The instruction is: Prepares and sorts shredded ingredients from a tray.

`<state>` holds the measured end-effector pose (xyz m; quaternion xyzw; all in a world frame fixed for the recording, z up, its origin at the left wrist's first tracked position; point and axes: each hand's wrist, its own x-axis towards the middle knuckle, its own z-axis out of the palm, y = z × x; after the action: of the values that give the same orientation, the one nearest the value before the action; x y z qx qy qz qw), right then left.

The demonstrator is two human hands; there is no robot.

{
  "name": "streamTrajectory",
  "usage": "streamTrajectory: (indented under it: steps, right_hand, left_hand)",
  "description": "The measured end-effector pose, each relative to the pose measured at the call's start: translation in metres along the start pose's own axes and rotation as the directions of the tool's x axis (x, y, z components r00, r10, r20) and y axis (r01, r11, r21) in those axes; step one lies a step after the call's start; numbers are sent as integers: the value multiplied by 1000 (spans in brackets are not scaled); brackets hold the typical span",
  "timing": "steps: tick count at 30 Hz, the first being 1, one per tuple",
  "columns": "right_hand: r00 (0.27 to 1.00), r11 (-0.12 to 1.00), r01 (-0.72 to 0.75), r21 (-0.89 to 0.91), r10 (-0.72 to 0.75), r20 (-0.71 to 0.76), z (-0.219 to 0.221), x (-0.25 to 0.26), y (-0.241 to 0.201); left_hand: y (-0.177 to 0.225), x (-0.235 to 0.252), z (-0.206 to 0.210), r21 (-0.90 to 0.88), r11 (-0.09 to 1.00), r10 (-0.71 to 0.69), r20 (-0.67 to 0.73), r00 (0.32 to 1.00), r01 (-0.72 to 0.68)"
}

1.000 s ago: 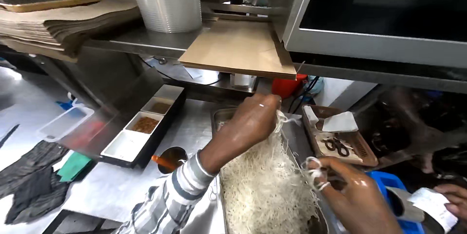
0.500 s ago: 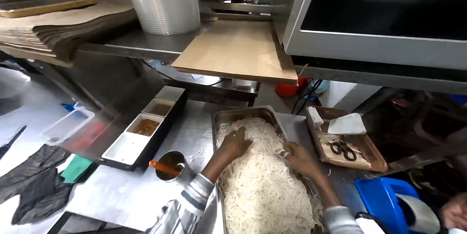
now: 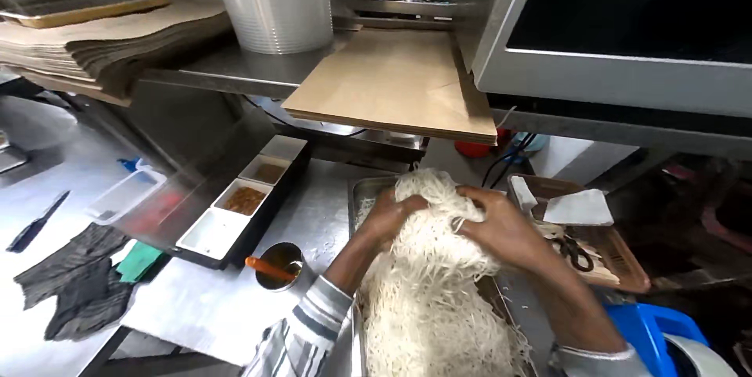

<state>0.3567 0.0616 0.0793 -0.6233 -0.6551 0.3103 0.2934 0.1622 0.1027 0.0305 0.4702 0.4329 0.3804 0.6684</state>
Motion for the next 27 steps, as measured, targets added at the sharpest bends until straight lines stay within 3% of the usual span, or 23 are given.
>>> streamTrajectory:
  steps: [3,5,7,9,15,18,20,22,24,27]
  right_hand:
    - [984,982,122,-144,-138,-110,-24,-21,-20]
    - [979,954,181,-237,-198,-51,-31,-34,-19]
    - [966,918,245,-312,-259,-4,-31,-47,-10]
    - [934,894,269,-357,-332,-128,-28,-55,-4]
    - [893,908,258,-331,-355,-277,-13,-66,1]
    - [872,920,231,-316,-340,-352,-14,-69,-1]
    - [902,934,237,-268,-314,-298,-7,-68,8]
    - [897,952,234,-197,-289,-334,-8,-71,13]
    - [910,968,209,-137,-244,-335,-8,-74,19]
    - [975,985,153,-82,-164,-152,-1,-78,35]
  left_hand:
    - [40,-1,10,19,974,228,-103,968,-227]
    - [56,3,12,176,921,370,-122,921,-347]
    - [64,0,12,391,841,404,5,915,-374]
    - [63,-3,17,543,710,460,125,879,-449]
    - [70,-30,36,753,368,547,300,782,-546]
    - [76,-38,43,801,301,552,297,779,-518]
    - [77,-42,47,823,302,566,252,785,-482]
    - [78,-35,50,818,361,548,203,811,-449]
    - [79,-20,47,764,492,444,192,875,-417]
    - [74,-12,36,609,660,330,291,898,-440]
